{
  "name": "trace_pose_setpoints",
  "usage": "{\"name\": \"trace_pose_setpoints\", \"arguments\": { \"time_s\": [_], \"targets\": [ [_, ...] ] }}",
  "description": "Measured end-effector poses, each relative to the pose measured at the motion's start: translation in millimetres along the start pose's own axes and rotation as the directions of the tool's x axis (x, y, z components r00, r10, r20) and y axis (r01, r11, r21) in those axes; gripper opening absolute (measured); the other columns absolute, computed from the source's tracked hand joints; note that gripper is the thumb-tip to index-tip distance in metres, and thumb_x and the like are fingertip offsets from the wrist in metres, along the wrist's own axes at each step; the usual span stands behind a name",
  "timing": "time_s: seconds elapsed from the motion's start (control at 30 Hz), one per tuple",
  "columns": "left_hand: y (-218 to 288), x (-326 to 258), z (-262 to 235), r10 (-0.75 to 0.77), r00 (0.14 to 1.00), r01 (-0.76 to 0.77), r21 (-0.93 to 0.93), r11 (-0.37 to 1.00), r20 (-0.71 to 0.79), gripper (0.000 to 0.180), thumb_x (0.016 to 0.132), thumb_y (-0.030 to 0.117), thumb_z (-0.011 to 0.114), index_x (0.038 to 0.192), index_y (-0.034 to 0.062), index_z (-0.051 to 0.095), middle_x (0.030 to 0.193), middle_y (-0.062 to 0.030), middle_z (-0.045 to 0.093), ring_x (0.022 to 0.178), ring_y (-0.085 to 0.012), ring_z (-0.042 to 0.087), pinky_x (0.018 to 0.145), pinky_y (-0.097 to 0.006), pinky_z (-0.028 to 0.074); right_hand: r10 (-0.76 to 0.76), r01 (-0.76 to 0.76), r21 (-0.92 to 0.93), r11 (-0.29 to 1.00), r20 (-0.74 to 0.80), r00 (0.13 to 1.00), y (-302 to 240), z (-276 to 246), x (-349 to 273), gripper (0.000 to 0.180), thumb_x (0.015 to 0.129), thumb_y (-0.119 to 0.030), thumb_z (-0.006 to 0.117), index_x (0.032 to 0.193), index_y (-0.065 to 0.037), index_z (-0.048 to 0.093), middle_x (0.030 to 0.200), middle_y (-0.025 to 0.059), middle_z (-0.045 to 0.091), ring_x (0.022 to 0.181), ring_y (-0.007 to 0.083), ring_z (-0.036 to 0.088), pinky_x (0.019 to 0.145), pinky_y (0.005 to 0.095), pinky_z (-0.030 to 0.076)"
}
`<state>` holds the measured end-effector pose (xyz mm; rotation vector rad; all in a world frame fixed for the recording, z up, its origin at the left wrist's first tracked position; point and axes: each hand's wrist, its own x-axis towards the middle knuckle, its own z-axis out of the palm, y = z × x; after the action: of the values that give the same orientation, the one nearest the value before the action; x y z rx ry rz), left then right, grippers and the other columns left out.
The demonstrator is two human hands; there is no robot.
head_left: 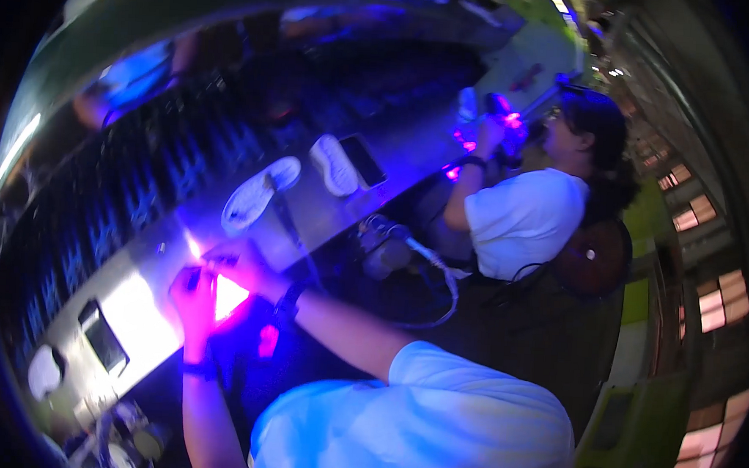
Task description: The recorder is applying a liquid adhesive or treatment to the edges and surfaces of shoe components using a small brush.
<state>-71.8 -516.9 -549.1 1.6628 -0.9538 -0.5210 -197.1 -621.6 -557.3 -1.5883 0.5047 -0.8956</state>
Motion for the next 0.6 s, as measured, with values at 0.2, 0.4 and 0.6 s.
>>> {"name": "trace_pose_setpoints", "arguments": {
  "time_s": [0.2, 0.4, 0.6],
  "targets": [
    [-13, 1, -12, -0.027, 0.999, 0.026, 0.057, 0.998, 0.016, 0.022, 0.096, 0.018, 0.067, 0.094, -0.004, 0.069, 0.078, -0.0064, 0.069, 0.073, -0.0126, 0.062, 0.068, -0.03, 0.05, 0.005, 0.0, -0.095, 0.995, 0.043, 0.999, -24, 8, 0, 0.018, 0.088, -0.018, 0.07, 0.094, -0.001, 0.075, 0.085, 0.0102, 0.071, 0.079, 0.0195, 0.068, 0.071, 0.0349, 0.053],
    [-27, 10, -5, -0.041, 0.998, 0.041, 0.0, 0.999, -0.053, 0.024, 0.095, 0.02, 0.067, 0.088, -0.0029, 0.067, 0.078, -0.0068, 0.066, 0.074, -0.0137, 0.059, 0.071, -0.032, 0.049, 0.082, -0.071, -0.149, 0.986, 0.068, 0.994, -30, 1, 3, 0.02, 0.089, -0.019, 0.07, 0.092, 0.001, 0.073, 0.088, 0.011, 0.071, 0.081, 0.0198, 0.068, 0.073, 0.0353, 0.053],
    [-21, 10, 14, -0.04, 0.999, 0.041, -0.18, 0.983, 0.008, 0.021, 0.094, 0.013, 0.066, 0.084, -0.005, 0.065, 0.075, -0.0079, 0.064, 0.073, -0.0152, 0.056, 0.07, -0.032, 0.047, -0.045, 0.048, -0.111, 0.993, 0.033, 0.998, -12, -15, -3, 0.026, 0.09, -0.021, 0.073, 0.104, 0.0, 0.074, 0.087, 0.0099, 0.073, 0.078, 0.0184, 0.07, 0.071, 0.0328, 0.055]
  ]
}}
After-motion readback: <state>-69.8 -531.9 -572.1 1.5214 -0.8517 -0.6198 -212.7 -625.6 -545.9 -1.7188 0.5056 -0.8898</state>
